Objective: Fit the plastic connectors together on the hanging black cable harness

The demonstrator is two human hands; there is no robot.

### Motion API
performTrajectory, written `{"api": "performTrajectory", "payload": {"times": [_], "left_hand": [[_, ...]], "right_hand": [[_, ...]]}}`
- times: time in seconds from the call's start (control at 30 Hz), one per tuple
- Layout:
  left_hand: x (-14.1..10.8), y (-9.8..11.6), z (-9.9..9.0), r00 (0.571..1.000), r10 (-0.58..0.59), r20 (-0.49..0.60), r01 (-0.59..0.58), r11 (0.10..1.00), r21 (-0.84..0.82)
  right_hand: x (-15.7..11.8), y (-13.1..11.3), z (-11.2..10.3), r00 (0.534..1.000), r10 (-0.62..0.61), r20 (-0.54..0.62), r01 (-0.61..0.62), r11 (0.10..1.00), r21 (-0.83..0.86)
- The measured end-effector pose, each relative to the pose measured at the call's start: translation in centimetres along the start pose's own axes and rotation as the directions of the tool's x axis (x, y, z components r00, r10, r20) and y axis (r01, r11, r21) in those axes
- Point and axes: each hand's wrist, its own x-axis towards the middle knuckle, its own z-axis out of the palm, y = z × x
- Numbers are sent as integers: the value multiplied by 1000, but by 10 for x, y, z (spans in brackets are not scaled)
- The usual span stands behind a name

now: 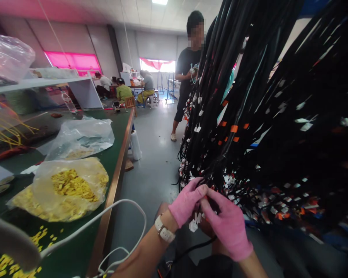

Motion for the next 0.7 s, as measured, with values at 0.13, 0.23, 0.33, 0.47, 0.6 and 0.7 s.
{"api": "performTrajectory", "payload": {"times": [0.13,0.23,0.33,0.47,0.6,0.7], "left_hand": [[12,3,3,998,22,-57,-15,993,120],[18,2,-4,993,30,-114,-13,988,151],[20,5,-10,990,-7,-139,25,992,125],[19,10,-11,988,-20,-153,46,985,169],[18,12,-9,989,-68,-130,93,975,200],[18,12,-10,991,-96,-91,111,976,186]], "right_hand": [[-15,7,-12,961,-137,242,130,991,43],[-19,31,-27,991,-3,134,-9,996,91],[-10,63,-37,934,291,-209,-267,954,137],[6,93,-24,940,339,-31,-334,936,112],[17,104,7,956,278,91,-288,951,117],[23,106,18,950,253,183,-294,921,254]]}}
